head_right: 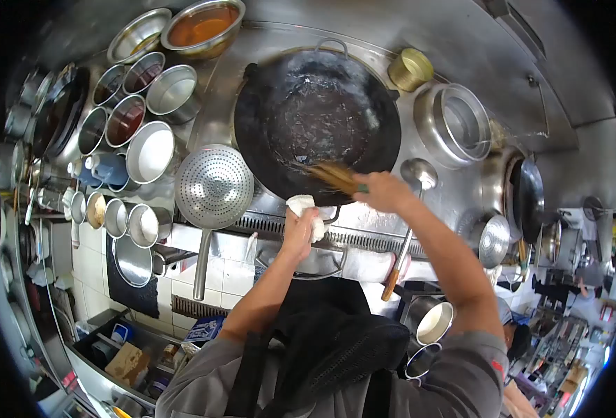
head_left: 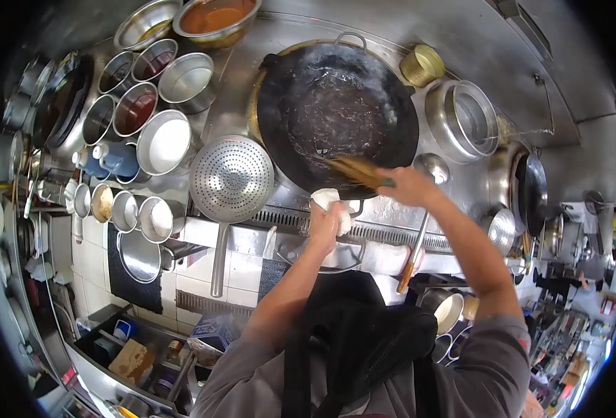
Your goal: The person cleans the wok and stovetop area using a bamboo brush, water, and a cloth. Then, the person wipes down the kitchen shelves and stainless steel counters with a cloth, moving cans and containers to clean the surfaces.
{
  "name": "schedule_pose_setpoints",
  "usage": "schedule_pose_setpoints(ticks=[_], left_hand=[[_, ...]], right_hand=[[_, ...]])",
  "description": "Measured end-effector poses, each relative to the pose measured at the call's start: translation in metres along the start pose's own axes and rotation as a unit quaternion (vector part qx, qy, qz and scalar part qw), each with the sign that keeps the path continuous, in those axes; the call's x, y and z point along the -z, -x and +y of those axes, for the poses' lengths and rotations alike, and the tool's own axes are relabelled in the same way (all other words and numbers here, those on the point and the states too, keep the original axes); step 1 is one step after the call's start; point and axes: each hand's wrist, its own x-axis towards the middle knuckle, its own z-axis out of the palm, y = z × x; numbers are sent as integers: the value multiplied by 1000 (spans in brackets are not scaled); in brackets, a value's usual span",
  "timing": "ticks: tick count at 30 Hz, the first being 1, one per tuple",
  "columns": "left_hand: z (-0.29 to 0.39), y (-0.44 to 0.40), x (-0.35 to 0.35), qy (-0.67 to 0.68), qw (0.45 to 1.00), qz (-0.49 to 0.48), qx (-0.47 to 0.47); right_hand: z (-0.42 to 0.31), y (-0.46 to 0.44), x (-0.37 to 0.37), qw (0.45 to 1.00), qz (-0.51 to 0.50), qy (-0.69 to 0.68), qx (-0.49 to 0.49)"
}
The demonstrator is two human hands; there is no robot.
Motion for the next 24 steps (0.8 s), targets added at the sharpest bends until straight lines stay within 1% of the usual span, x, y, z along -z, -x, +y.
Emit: schedule_pose_setpoints(ticks=[2, 5, 7, 8, 10, 11, 12, 13, 14, 16, 17, 19, 21, 22, 24], left_hand=[[-6, -4, 4, 3, 1000, -19, 5], [17, 7, -7, 19, 999, -12, 42], [20, 5, 0, 1, 998, -26, 60], [20, 5, 1, 3, 998, -23, 62], [20, 5, 0, -7, 997, -10, 75], [12, 1, 6, 4, 997, -29, 77], [18, 4, 5, -12, 997, -27, 78], [25, 8, 1, -26, 996, -28, 78], [21, 5, 2, -29, 997, -32, 68], [9, 0, 8, -39, 997, -42, 50], [10, 1, 7, -44, 997, -40, 52], [15, 1, 4, -53, 996, -38, 56], [21, 2, 1, -31, 996, -62, 62], [23, 3, 0, -20, 995, -73, 65], [21, 4, -8, -21, 997, -57, 42]], right_hand=[[25, -1, 5, 993, 23, 98, -68], [39, -42, 6, 970, 90, 156, -163], [42, -87, 2, 956, 178, 144, -184], [40, -111, 7, 960, 189, 98, -183], [8, -154, 22, 963, 205, 2, -177], [-4, -175, 8, 957, 243, -43, -153], [-34, -170, 12, 938, 198, -220, -182], [-54, -170, 9, 908, 199, -323, -177], [-58, -184, -10, 877, 229, -400, -132], [-86, -174, -3, 847, 171, -497, -75], [-101, -162, 0, 845, 160, -506, -59], [-102, -152, -13, 832, 104, -545, 3], [-97, -131, -23, 841, 54, -537, 45], [-89, -118, -25, 847, 12, -529, 49], [-60, -88, -18, 884, -62, -457, 78]])
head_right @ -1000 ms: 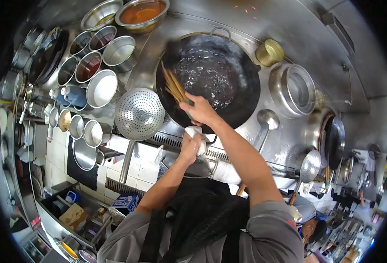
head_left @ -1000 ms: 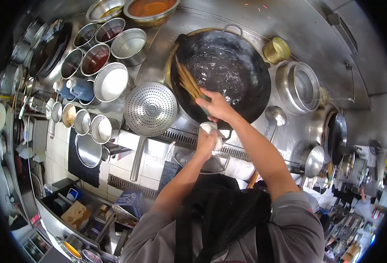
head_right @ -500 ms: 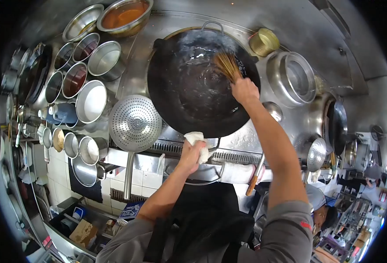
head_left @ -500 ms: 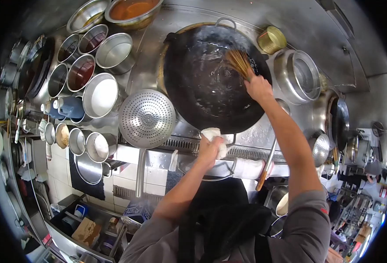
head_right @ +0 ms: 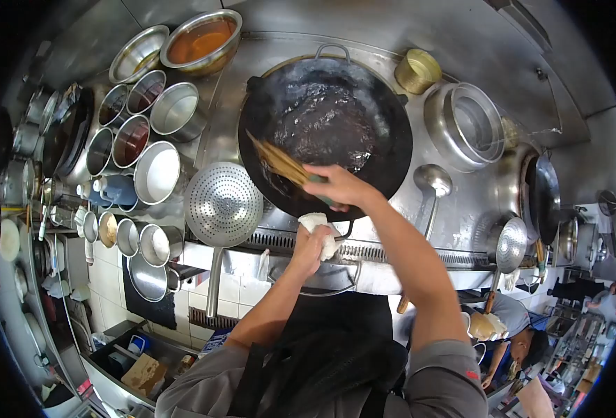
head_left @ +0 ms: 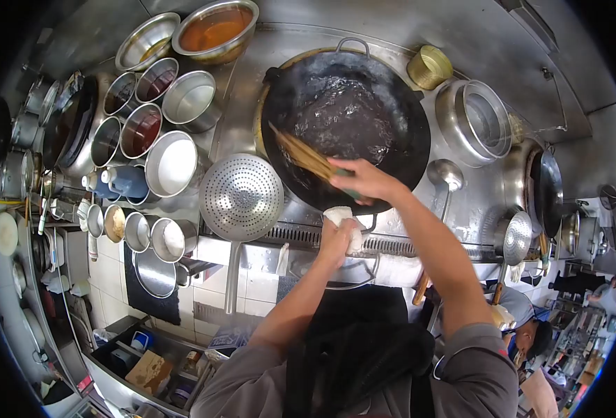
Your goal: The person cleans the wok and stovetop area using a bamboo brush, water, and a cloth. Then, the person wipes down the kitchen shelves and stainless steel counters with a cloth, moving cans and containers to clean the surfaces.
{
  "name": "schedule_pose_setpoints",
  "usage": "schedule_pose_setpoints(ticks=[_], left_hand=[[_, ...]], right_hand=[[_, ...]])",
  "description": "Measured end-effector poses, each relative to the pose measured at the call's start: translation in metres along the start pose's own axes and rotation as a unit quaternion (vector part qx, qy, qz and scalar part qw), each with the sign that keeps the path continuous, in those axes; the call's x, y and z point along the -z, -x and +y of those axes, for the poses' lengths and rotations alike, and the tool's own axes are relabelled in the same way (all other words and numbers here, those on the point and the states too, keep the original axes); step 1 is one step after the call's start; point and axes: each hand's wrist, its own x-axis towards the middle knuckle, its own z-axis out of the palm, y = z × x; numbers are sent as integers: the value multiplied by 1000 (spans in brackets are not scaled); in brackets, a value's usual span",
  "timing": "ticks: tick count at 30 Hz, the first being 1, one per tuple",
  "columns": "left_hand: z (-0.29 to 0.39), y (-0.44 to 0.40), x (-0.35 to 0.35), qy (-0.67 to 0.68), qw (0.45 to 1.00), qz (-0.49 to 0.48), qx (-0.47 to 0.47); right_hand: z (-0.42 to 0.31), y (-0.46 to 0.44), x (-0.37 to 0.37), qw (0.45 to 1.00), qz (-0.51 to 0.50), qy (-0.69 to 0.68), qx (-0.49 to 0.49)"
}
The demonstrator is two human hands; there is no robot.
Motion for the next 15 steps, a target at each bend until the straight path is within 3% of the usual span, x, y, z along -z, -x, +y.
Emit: schedule_pose_setpoints(ticks=[2, 3, 5, 6, 7, 8, 10, 11, 15], left_hand=[[-3, -3, 4, -6, 1000, -8, -13], [-5, -3, 4, -13, 1000, 11, -17], [-12, -4, 2, -25, 998, 52, -24], [-18, -8, 9, -59, 997, 25, -48], [-25, -13, 11, -85, 993, 67, -49], [-31, -14, 15, -86, 993, 53, -61], [-19, -6, 5, -79, 993, 60, -59], [-15, -2, 2, -85, 992, 72, -60], [-15, -4, 1, -151, 985, 74, -38]], right_hand=[[27, 24, 33, 982, -40, 174, 67], [0, 58, 45, 977, -71, 197, -28], [-14, 91, 69, 951, -86, 284, -89], [-20, 99, 79, 940, -103, 302, -123], [-22, 100, 82, 945, -109, 256, -169], [-3, 85, 77, 969, -117, 198, -95], [5, 47, 55, 992, -115, 41, -43], [-12, 26, 28, 991, -103, -55, -66], [-50, -84, -21, 934, 122, -328, 73]])
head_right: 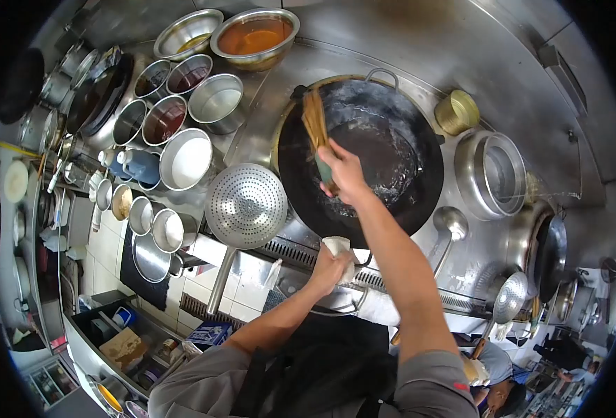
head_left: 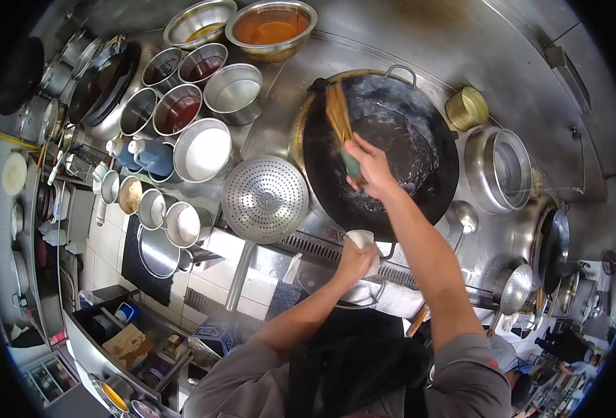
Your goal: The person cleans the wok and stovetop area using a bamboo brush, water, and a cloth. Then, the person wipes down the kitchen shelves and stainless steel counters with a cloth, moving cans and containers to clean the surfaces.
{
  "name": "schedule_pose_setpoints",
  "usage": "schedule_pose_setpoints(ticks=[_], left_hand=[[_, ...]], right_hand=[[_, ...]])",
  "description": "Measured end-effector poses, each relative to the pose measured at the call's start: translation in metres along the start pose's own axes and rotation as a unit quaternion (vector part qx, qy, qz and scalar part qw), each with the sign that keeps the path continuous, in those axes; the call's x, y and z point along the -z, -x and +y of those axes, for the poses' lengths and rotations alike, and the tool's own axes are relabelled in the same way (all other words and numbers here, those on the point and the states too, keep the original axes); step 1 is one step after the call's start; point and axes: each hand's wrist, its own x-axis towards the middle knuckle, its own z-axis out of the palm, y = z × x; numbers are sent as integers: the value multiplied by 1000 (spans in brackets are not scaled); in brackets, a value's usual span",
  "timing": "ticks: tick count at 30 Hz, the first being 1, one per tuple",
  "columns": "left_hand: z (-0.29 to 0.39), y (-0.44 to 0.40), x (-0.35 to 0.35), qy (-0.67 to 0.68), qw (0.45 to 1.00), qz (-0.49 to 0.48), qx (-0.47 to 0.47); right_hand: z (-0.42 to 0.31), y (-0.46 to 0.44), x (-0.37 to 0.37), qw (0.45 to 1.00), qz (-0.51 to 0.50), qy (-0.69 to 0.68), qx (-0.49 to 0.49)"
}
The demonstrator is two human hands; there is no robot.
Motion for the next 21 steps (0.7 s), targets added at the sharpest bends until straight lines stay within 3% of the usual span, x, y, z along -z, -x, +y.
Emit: schedule_pose_setpoints(ticks=[2, 3, 6, 9, 12, 14, 17, 18, 19, 21], left_hand=[[-5, -2, -3, -2, 1000, 25, -13], [-1, 0, -2, 25, 1000, 4, 15], [5, 2, -4, 82, 996, -8, -25], [7, -1, 0, 15, 999, -36, -7], [22, 7, -4, -26, 1000, 3, -13], [13, 6, -4, -26, 999, 37, 29], [0, 3, -8, 11, 1000, -21, 2], [2, 2, -6, 12, 1000, -5, 1], [4, 3, -8, -5, 1000, 7, 8], [9, 7, -7, -40, 998, 31, 39]], right_hand=[[3, 0, -24, 997, 73, 5, -16], [-4, 18, -33, 997, 58, -21, -49], [10, 74, -35, 988, 32, 81, -129], [-12, 44, -17, 993, -11, 24, -112], [-10, -38, -5, 989, 148, -22, -13], [-14, -13, -21, 983, 173, 18, -61], [13, 38, 8, 985, 49, 154, -58], [2, 71, 16, 958, 3, 280, -71], [23, 82, 43, 847, -21, 520, 105], [-2, 136, 58, 820, -64, 569, 5]])
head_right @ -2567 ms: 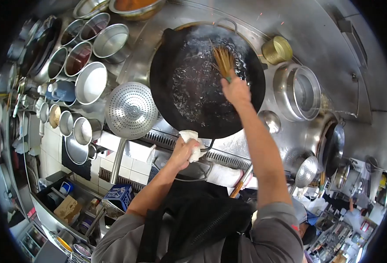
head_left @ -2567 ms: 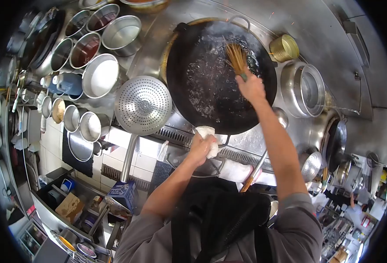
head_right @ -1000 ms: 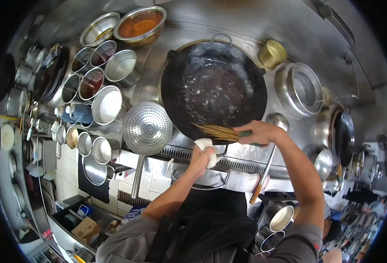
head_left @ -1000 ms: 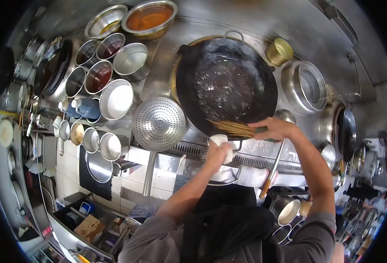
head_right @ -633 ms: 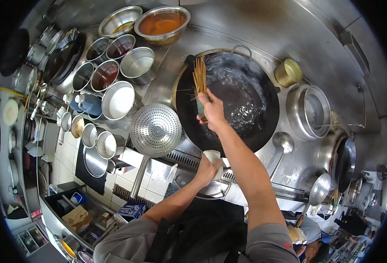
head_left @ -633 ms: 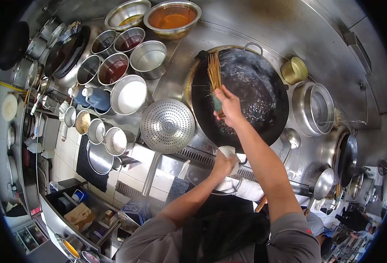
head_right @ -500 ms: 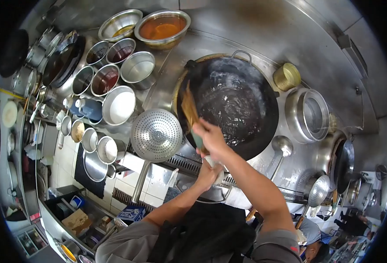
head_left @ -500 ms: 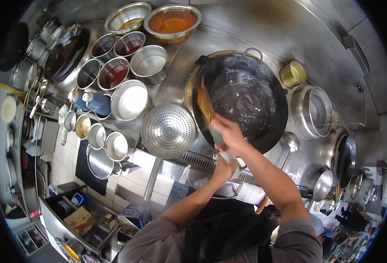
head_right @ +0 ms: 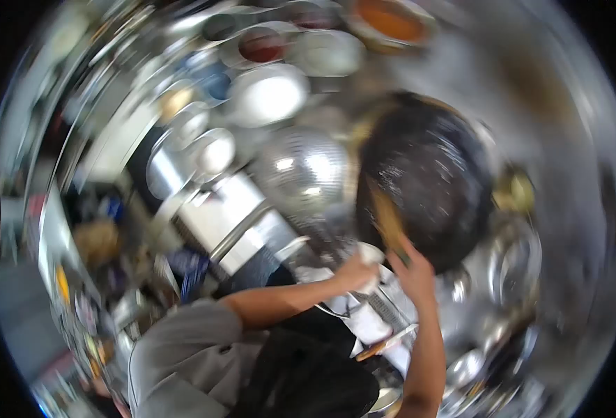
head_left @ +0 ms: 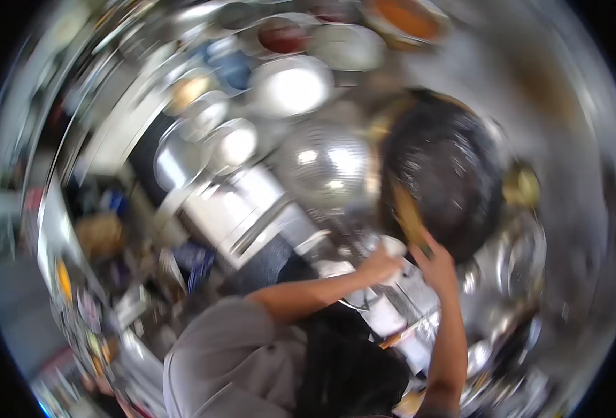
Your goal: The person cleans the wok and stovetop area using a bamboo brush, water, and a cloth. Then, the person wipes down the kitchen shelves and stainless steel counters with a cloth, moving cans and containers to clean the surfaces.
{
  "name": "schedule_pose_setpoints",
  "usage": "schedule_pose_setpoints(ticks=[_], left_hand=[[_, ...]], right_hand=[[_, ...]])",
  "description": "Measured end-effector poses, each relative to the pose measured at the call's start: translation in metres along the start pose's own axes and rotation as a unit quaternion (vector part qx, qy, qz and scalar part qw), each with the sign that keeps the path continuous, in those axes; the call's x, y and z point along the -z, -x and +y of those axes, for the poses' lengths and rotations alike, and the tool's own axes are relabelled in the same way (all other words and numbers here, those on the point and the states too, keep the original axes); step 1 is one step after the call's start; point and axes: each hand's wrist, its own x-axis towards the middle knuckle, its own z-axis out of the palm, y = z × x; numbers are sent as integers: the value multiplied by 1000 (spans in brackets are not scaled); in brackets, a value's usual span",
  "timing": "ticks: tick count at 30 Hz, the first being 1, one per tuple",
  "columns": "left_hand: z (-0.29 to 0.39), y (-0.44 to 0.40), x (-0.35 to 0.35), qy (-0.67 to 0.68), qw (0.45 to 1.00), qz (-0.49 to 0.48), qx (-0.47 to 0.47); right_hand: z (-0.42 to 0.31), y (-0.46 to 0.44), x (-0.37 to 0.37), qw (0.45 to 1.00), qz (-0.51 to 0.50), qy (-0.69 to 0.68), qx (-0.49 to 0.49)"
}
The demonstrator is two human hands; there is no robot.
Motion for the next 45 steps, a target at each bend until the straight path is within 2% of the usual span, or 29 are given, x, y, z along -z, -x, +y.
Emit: schedule_pose_setpoints(ticks=[1, 2, 4, 5, 10, 11, 13, 14, 16, 19, 23, 24, 25, 27, 28, 29, 30, 31, 32, 33, 34, 35, 37, 38, 39, 41, 42, 43, 45], left_hand=[[2, 1, -1, -5, 1000, 10, 14], [-5, -1, 0, 51, 999, -7, 12], [-13, -16, -5, 30, 999, 1, -24], [-23, -22, -17, 22, 998, 44, -27], [-1, -12, -7, 23, 999, 46, 6], [0, -13, -9, 18, 999, 45, 15], [4, -7, -10, 24, 998, 53, 11], [6, -3, -8, 30, 998, 60, 10], [5, -6, -9, 8, 998, 67, 7], [12, -4, -8, 23, 998, 51, 20], [3, -19, -8, 65, 997, 6, 41], [-1, -25, -8, 71, 997, -3, 38], [-2, -24, -5, 78, 996, 0, 39], [4, -19, -6, 85, 996, -9, 37], [9, -8, -3, 85, 996, 11, 21], [18, 0, 5, 37, 998, 2, 45], [16, 1, 4, 29, 999, 23, 38], [6, -18, 3, 10, 999, -16, 27], [10, -11, 1, 0, 999, 40, 32], [-10, -34, -16, -36, 994, 101, 20], [-27, -44, -29, -73, 980, 184, -19], [-8, -19, -8, 13, 995, 90, -30], [-20, -32, -7, 36, 997, 41, -46], [-12, -18, -8, 72, 990, 76, -96], [-25, -27, -10, 91, 986, 56, -129], [-14, -18, -10, 95, 991, 70, -57], [-18, -19, -7, 101, 993, 31, -50], [-23, -21, -2, 106, 994, -5, -41], [-16, -14, -2, 103, 993, 5, -50]], right_hand=[[15, 16, 11, 998, -2, 38, 42], [37, 26, 25, 996, -9, 69, 63], [63, 12, 45, 961, 25, 275, -33], [103, -12, 50, 952, 67, 300, 10], [20, -59, -11, 969, 108, 209, -69], [24, -56, -18, 973, 97, 207, -19], [39, -42, -23, 973, 72, 203, 79], [42, -22, -10, 969, 28, 204, 134], [61, 7, 21, 946, -14, 310, 94], [118, -10, 71, 904, 16, 427, 9], [177, -125, 113, 907, 85, 406, 76], [144, -133, 111, 957, 51, 282, -36], [93, -131, 100, 977, 17, 150, -150], [72, -152, 89, 988, 33, -74, -132], [62, -155, 73, 979, 44, -167, -113], [55, -158, 61, 956, 20, -277, -94], [50, -164, 55, 955, -10, -278, -100], [27, -154, 29, 939, 11, -336, -69], [12, -146, 16, 934, -64, -348, -43], [-24, -120, 6, 959, -29, -270, -85], [-43, -99, -4, 960, 5, -268, -82], [-44, -87, -7, 971, 11, -223, -85], [-36, -63, -3, 980, -40, -180, -71], [-31, -46, 2, 982, -59, -162, -82], [-22, -34, 9, 982, -86, -144, -90], [7, -11, 29, 983, -138, -88, -84], [23, -1, 38, 986, -145, -31, -80], [56, 6, 48, 992, -100, 76, -9], [126, 13, 64, 949, -13, 289, 128]])
